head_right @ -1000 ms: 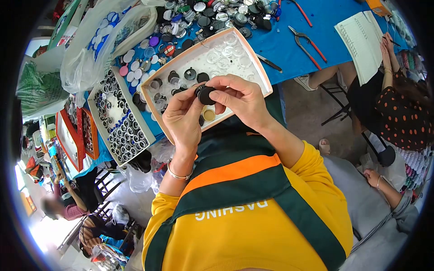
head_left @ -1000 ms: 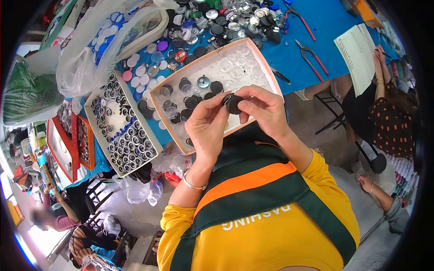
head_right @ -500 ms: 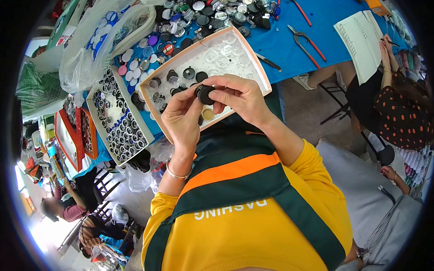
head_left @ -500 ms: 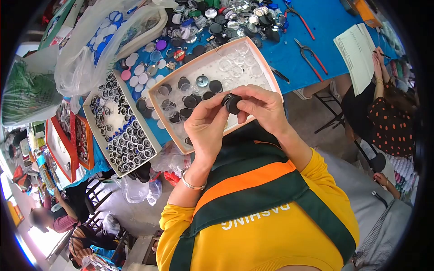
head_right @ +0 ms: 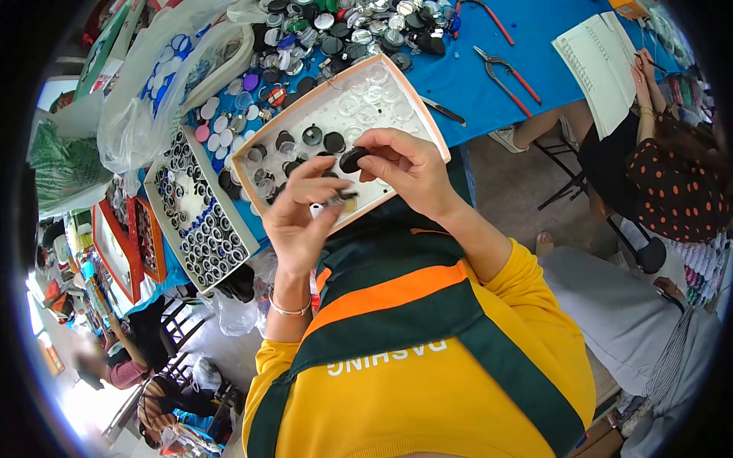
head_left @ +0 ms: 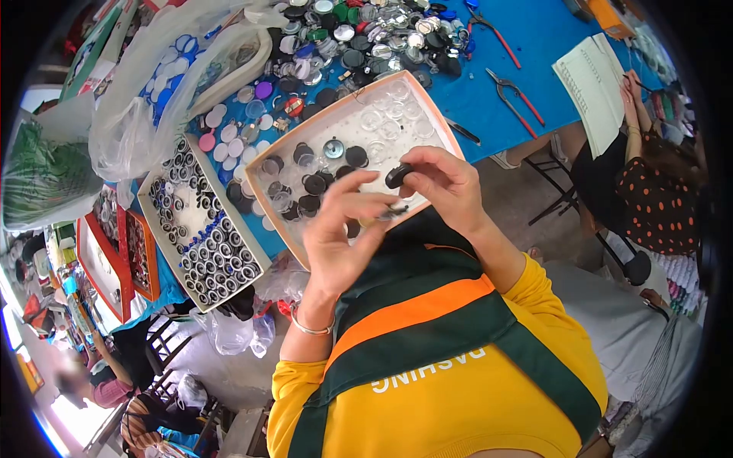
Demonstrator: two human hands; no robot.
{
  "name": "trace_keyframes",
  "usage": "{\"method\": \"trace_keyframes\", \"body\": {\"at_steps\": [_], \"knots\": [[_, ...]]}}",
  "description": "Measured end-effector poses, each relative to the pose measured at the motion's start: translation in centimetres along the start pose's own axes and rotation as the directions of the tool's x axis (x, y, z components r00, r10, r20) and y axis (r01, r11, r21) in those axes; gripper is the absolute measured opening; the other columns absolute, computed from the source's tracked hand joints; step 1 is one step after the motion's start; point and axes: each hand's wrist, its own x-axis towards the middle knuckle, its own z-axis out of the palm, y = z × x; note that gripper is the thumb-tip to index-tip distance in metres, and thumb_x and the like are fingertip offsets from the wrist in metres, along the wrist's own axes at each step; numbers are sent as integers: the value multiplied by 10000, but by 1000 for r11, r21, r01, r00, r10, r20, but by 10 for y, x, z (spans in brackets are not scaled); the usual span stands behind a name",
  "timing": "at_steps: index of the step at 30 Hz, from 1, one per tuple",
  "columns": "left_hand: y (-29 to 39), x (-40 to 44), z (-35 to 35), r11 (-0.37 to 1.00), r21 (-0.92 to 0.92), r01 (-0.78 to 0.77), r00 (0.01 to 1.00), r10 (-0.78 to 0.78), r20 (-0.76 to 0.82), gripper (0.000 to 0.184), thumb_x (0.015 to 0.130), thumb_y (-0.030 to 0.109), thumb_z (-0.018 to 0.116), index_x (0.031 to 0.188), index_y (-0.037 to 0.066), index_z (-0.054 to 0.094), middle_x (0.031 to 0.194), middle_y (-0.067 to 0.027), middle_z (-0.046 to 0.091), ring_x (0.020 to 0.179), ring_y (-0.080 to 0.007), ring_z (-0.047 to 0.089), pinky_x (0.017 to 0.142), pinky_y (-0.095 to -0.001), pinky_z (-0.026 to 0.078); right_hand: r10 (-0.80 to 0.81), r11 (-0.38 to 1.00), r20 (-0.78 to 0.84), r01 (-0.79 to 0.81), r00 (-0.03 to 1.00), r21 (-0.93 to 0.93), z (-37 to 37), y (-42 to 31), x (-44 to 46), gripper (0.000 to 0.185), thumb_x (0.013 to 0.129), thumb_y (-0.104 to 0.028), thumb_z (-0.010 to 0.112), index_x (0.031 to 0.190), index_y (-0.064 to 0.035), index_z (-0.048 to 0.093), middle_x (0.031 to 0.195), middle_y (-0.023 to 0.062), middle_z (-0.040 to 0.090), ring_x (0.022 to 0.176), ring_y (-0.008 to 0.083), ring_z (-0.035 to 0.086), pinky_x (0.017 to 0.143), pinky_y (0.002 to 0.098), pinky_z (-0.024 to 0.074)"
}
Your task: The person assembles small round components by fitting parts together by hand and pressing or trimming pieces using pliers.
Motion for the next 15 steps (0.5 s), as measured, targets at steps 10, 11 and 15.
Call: {"method": "trace_keyframes", "body": {"at_steps": [10,11,15], "knots": [[13,10,-3,886,369,-279,954,211,213,269,631,-108,661,856,31,614,932,-84,663,934,-300,596,788,-357,492,200,972,311,-227,929,54,-15,-9,9,183,825,26,586,1008,12,582,983,52,545,835,106,562,669,213,505],[14,11,-5,856,397,-332,935,242,260,273,626,-98,666,859,35,613,943,-87,656,923,-310,597,757,-352,504,230,965,339,-259,912,43,-17,-11,11,189,795,55,561,980,20,579,1003,82,526,856,132,545,640,220,508],[20,12,-9,819,393,-418,875,247,416,283,623,-83,659,880,19,600,966,-102,641,948,-315,586,770,-365,501,257,950,472,-310,843,36,-24,-16,19,165,797,13,584,962,15,591,959,63,545,801,118,560,617,220,505]]}}
